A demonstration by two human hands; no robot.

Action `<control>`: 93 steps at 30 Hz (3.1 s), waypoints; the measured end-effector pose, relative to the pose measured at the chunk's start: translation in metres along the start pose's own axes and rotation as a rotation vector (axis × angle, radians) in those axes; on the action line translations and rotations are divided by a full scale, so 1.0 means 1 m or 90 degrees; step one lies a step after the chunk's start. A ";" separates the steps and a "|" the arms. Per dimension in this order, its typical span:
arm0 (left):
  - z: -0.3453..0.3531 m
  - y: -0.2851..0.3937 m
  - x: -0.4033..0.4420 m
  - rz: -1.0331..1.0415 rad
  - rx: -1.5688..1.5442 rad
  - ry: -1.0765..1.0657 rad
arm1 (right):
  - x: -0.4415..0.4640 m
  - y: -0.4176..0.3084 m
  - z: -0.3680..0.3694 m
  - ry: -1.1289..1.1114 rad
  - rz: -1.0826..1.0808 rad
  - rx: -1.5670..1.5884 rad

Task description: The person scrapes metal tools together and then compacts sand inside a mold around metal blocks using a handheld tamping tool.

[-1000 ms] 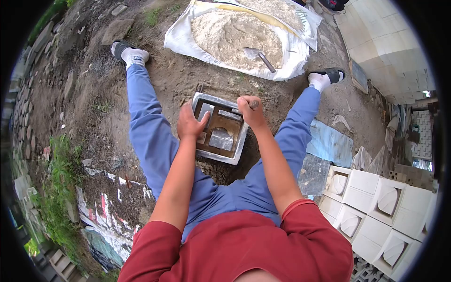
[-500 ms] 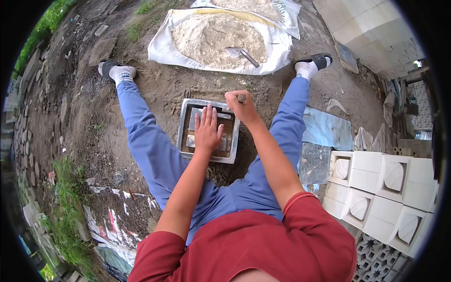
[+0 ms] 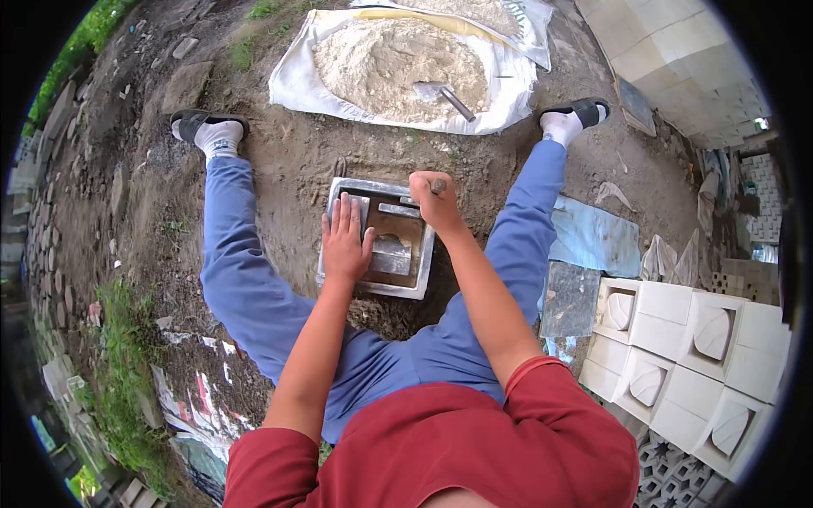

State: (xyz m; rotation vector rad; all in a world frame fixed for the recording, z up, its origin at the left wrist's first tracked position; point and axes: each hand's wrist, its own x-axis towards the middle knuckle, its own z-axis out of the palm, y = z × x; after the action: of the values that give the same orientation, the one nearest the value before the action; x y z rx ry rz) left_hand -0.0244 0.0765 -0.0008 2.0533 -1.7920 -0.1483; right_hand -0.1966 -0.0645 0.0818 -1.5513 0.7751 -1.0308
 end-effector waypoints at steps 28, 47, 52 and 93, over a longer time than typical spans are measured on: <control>-0.001 -0.034 0.052 -0.391 -0.202 -0.058 | 0.029 0.002 0.036 -0.026 0.015 0.031; -0.005 -0.038 0.054 -0.414 -0.287 -0.074 | 0.050 -0.001 0.082 -0.048 -0.028 -0.056; 0.004 -0.044 0.048 -0.420 -0.304 -0.069 | 0.046 0.022 0.094 -0.014 0.001 -0.009; 0.004 -0.044 0.049 -0.474 -0.311 -0.095 | 0.056 0.013 0.080 -0.066 0.124 0.155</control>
State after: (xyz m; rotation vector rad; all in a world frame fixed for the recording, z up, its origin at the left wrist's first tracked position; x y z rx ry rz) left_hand 0.0228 0.0323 -0.0113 2.2425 -0.8398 -0.8699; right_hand -0.1001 -0.0842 0.0768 -1.2834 0.6862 -0.8607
